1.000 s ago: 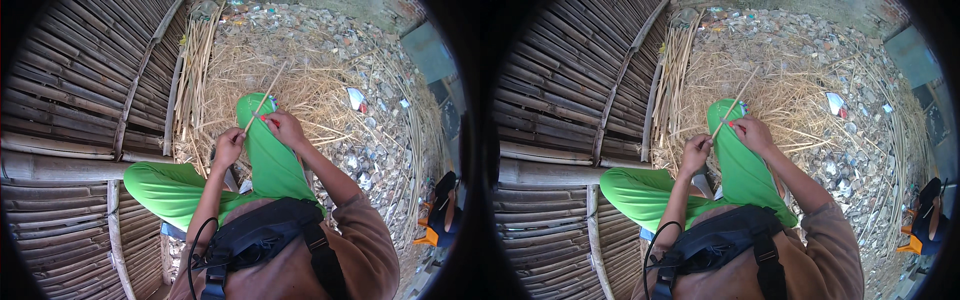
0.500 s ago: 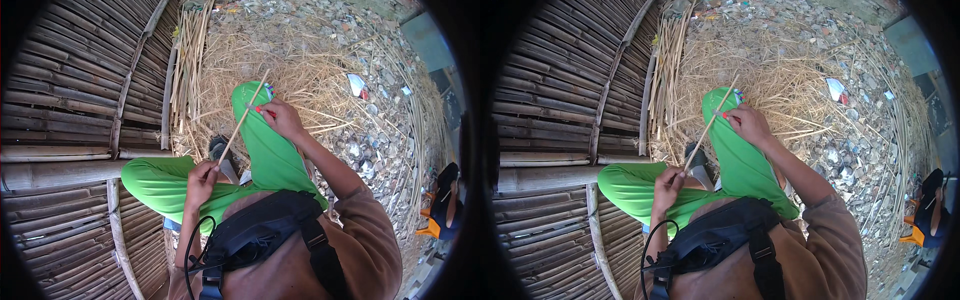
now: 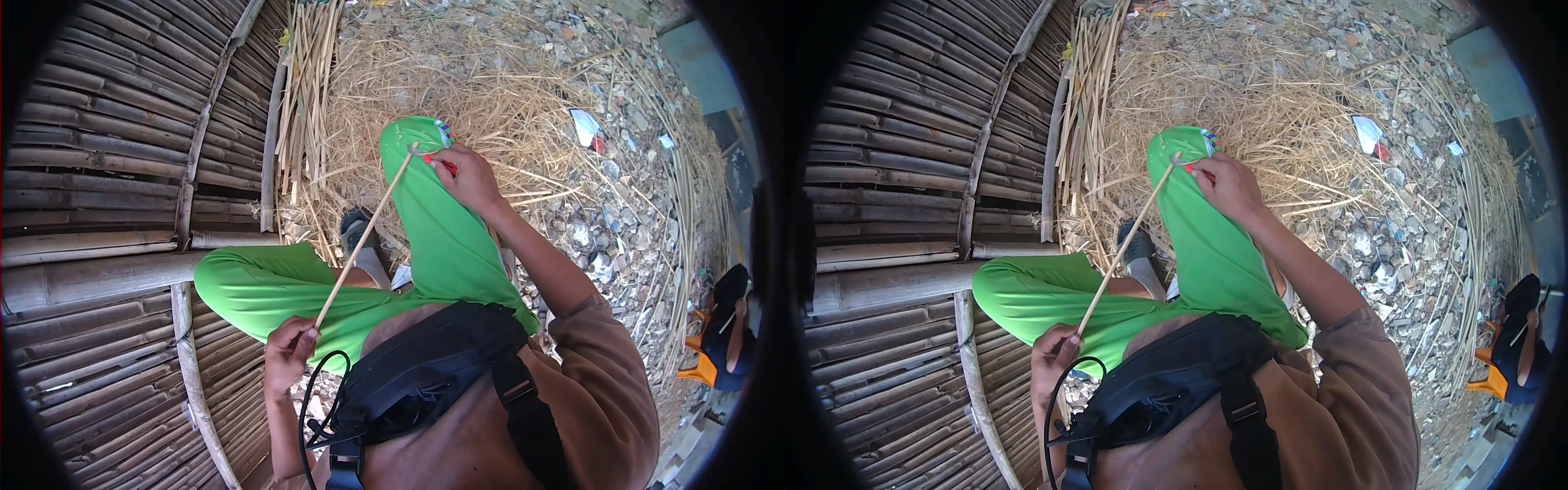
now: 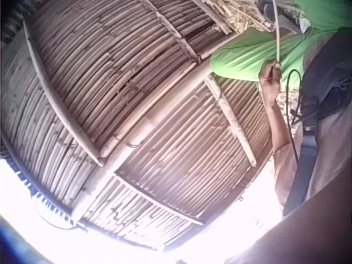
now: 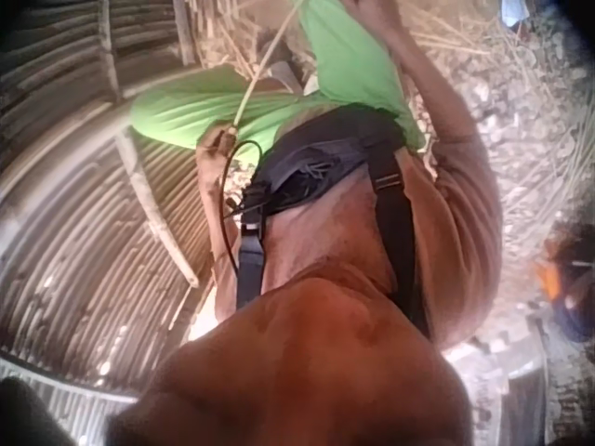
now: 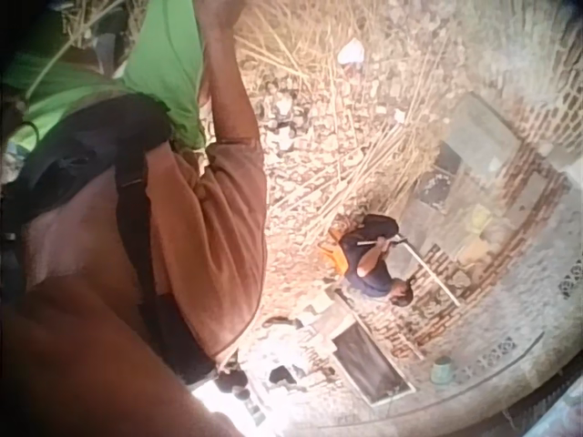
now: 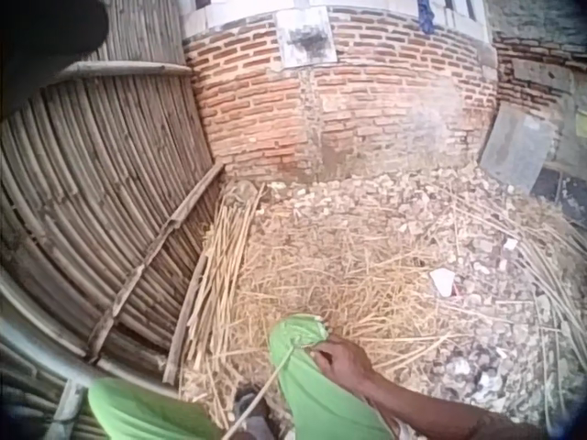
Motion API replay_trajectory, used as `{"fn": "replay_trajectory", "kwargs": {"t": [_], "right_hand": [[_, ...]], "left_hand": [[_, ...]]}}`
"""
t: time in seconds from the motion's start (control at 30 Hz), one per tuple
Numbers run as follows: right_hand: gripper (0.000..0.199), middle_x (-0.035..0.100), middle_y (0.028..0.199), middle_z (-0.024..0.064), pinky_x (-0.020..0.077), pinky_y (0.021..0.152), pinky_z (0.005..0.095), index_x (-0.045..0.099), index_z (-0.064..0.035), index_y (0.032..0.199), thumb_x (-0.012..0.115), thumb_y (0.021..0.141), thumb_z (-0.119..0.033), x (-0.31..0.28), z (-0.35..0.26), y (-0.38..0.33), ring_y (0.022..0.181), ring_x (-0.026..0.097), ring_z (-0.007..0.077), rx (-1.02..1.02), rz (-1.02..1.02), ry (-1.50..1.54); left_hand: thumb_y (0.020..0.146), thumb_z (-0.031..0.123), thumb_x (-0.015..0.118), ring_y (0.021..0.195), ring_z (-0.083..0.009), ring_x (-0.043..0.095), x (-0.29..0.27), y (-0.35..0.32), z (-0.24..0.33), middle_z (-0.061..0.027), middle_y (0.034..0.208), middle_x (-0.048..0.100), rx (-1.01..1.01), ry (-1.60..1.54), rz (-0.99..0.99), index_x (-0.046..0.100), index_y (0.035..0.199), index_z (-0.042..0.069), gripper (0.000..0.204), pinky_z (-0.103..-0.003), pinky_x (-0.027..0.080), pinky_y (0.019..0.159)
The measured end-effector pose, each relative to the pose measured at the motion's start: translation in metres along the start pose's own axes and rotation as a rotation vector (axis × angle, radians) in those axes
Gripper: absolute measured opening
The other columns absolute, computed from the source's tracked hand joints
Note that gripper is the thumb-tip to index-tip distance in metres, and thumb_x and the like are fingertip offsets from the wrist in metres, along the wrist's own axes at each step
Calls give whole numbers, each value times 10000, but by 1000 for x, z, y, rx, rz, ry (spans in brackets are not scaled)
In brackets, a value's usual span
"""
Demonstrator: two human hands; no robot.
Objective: The person uses a utility knife to shave thin layers off a long bamboo stick by hand while seated.
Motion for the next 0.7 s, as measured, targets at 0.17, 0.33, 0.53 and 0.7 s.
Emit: {"fn": "replay_trajectory", "kwargs": {"t": [0.17, 0.33, 0.53, 0.7], "right_hand": [[176, 660, 864, 102, 541, 723, 433, 768, -110, 1006, 672, 930, -237, -3, 0, 0, 802, 679, 314, -46, 31, -1], [176, 663, 862, 102, 541, 726, 435, 768, -111, 996, 679, 930, -248, -4, -13, 1, 811, 684, 317, -37, -27, -24], [171, 666, 870, 104, 545, 723, 439, 769, -116, 992, 687, 922, -248, -7, -10, -2, 807, 686, 324, -26, -7, -24], [162, 667, 872, 100, 549, 726, 440, 768, -120, 993, 692, 911, -238, -5, -10, -5, 803, 686, 320, -57, 8, -31]], "left_hand": [[982, -23, 628, 639, -46, 493, 39, 65, -2, -28, 862, 634, 169, 50, 6, 705, 1090, -32, 132, -218, 367, 540], [977, 42, 659, 647, -60, 525, 112, 176, -10, 16, 751, 603, 205, -9, 30, 702, 1026, -8, 82, -238, 431, 585], [997, 64, 643, 642, -38, 491, 153, 244, 16, 39, 742, 600, 281, -13, -20, 706, 1068, 2, 113, -219, 406, 579], [969, 27, 660, 661, -56, 523, 130, 221, 0, 0, 764, 609, 234, 13, -13, 709, 1025, -27, 91, -236, 447, 604]]}}
Point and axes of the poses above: each hand's wrist, its own y-axis towards the middle knuckle, its own x-axis out of the palm, z = x × y, the point moved 3 cm from there along y, towards the middle knuckle
